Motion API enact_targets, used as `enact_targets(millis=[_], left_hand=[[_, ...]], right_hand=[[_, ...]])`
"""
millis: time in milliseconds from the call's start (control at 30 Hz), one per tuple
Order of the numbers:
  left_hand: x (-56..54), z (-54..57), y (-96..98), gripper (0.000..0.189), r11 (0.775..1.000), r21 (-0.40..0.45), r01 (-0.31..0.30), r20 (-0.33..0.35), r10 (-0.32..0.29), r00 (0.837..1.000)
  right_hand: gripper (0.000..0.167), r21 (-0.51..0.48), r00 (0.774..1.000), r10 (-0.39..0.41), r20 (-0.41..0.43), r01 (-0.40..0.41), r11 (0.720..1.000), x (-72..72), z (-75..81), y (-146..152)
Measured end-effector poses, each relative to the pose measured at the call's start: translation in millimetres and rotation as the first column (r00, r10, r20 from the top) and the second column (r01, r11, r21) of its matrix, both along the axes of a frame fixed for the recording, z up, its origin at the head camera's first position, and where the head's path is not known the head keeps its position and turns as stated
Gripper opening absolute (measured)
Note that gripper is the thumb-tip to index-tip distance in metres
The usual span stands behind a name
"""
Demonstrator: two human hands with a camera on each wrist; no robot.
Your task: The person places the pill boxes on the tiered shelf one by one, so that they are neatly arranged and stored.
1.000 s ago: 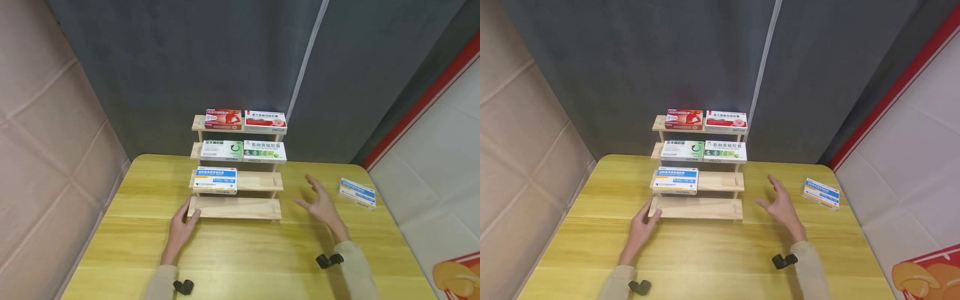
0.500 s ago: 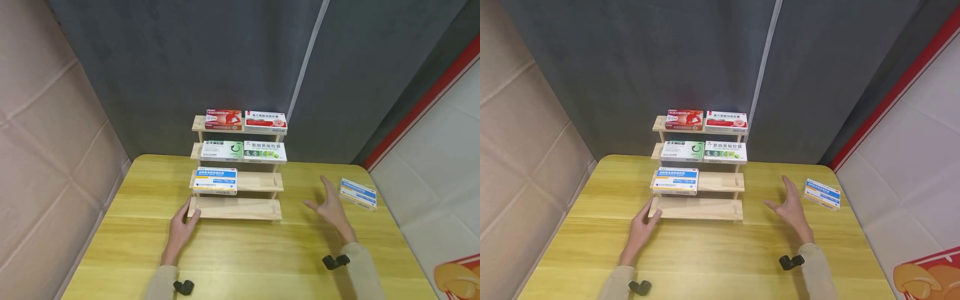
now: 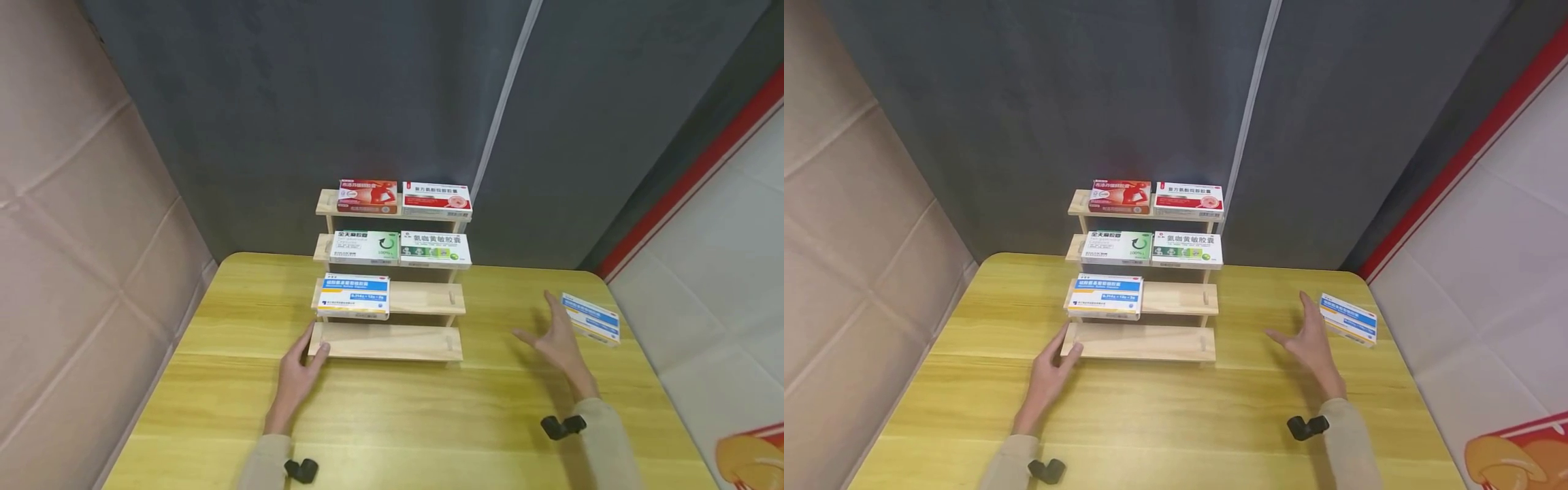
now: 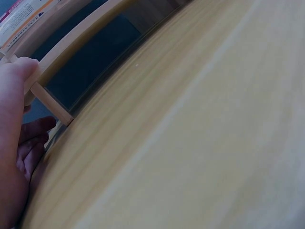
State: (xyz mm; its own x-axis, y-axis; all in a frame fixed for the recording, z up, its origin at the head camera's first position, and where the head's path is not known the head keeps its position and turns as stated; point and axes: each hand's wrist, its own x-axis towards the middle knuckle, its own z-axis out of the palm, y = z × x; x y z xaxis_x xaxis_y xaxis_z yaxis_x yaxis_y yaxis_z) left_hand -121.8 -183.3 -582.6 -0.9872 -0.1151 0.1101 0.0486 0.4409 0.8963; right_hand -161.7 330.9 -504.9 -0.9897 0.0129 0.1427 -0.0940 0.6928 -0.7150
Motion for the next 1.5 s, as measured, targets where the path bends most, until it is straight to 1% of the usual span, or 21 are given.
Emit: enact_targets(millis=[200,433,567,667,833,1033,1167,1367,1433,1500], left_hand=[[0.8,-1.2,0.2,0.067,1.000,0.001,0.003,-0.002,-0.003,1.000],[1.8,0.5,-0.2,0.066,1.000,0.007,0.006,-0.011,-0.006,1.000],[2.4,1.6,0.2,0.066,1.000,0.011,0.006,-0.012,-0.006,1.000],[2.6,1.9,0.3,0.066,1.000,0.010,0.005,-0.012,-0.005,1.000],[1.7,1.5,-0.7,0.067,1.000,0.000,0.007,-0.009,-0.007,1.000],[1.4,2.2,-0.4,0.067,1.000,0.017,0.019,-0.012,-0.019,1.000],[1.8,2.1,0.0,0.067,1.000,0.017,0.020,-0.014,-0.019,1.000],[0.9,2.1,0.1,0.066,1.000,0.021,0.018,-0.021,-0.018,1.000],[0.6,1.8,-0.2,0.066,1.000,0.015,0.017,-0.018,-0.016,1.000],[0.5,1.6,-0.4,0.066,1.000,0.018,0.015,-0.015,-0.015,1.000]], right_hand=[[0.113,0.024,1.000,-0.018,0.010,0.018,1.000,0.3,-2.5,17],[0.113,-0.011,0.998,-0.059,0.026,0.060,0.998,-2.7,-2.0,34],[0.114,-0.002,0.995,-0.089,0.053,0.089,0.996,-4.0,-1.1,44],[0.116,-0.007,0.991,-0.101,0.087,0.102,0.995,-4.5,-1.5,52],[0.115,0.004,0.982,-0.134,0.129,0.135,0.991,-6.5,-5.9,66],[0.114,0.042,0.973,-0.166,0.159,0.162,0.986,-7.6,-13.4,82],[0.113,0.074,0.974,-0.185,0.131,0.176,0.982,-8.0,-20.8,92],[0.108,0.109,0.979,-0.204,0.014,0.202,0.973,-8.0,-30.6,103],[0.105,0.134,0.979,-0.202,-0.027,0.203,0.970,-8.5,-32.8,106],[0.103,0.168,0.980,-0.194,-0.047,0.200,0.965,-9.1,-33.8,109]])
